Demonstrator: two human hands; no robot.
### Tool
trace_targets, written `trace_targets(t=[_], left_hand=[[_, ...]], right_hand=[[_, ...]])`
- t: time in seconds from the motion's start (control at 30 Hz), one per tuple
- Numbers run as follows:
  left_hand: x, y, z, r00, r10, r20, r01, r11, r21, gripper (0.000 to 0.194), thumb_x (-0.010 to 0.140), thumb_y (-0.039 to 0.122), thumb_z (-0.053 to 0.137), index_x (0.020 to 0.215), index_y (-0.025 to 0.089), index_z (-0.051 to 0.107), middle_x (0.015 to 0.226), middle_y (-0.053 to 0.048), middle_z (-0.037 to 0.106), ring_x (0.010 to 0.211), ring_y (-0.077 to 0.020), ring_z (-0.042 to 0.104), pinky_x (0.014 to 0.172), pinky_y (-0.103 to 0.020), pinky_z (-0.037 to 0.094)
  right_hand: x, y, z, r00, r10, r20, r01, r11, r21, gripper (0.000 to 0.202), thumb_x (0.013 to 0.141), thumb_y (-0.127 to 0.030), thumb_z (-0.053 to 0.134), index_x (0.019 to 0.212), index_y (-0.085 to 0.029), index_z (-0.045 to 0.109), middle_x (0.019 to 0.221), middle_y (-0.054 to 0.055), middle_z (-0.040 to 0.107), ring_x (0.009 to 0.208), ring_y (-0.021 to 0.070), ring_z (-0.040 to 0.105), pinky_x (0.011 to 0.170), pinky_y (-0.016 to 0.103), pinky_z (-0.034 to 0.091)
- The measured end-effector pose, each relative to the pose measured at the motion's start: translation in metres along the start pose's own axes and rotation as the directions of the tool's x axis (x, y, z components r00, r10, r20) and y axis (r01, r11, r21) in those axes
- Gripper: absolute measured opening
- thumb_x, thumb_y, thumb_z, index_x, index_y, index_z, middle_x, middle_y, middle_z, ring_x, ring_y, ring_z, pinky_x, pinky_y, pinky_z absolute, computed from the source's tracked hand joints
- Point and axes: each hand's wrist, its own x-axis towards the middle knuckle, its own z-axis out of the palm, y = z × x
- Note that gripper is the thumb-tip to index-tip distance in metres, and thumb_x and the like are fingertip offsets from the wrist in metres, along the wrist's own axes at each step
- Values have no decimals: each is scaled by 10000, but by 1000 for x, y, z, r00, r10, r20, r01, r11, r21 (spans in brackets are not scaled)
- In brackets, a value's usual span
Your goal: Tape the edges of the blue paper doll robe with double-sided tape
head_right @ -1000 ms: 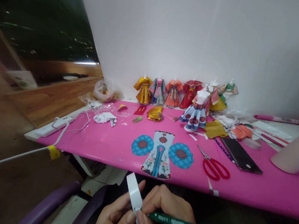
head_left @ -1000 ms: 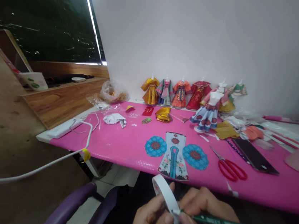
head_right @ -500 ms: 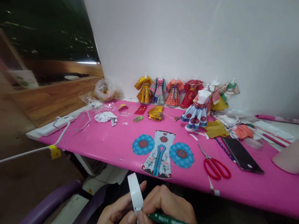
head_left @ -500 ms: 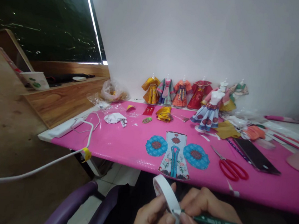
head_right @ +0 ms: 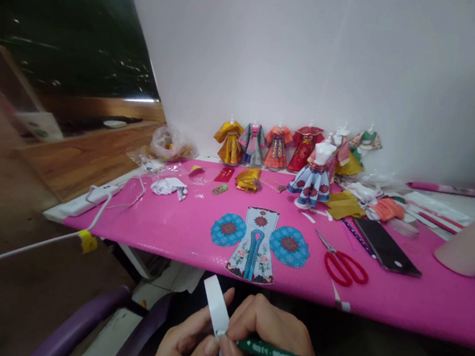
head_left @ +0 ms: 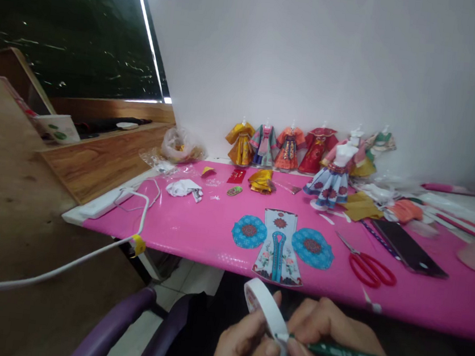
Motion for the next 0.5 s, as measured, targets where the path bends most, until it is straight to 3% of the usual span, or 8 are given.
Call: trace_targets(t=[0.17,0.33,0.5], left_hand=[[2,-13,3,997,71,-42,-70,997,7,748,768,675,720,1335,189,673,910,-116,732,507,-89,515,447,-199,385],[3,-12,4,998,55,-17,-55,998,-13,779,771,686,709,1359,179,651,835,-97,708,474,-78,481,453,-211,400],[-1,-1,-3,1000,-5,-13,6,1000,23,669,791,575,762,1347,217,664,1045,-130,714,552,-103,561,521,-239,476]], right_hand=[[2,-2,1,998,-49,-33,51,998,34,166,918,-168,590,782,-254,550,708,-61,684,609,96,680,567,165,532],[5,-2,2,998,-41,-56,42,999,17,177,915,-146,588,782,-256,549,702,-73,684,609,88,682,571,153,531],[3,1,2,997,-73,-27,73,997,14,162,904,-162,600,778,-253,554,707,-68,688,602,86,674,560,153,523]])
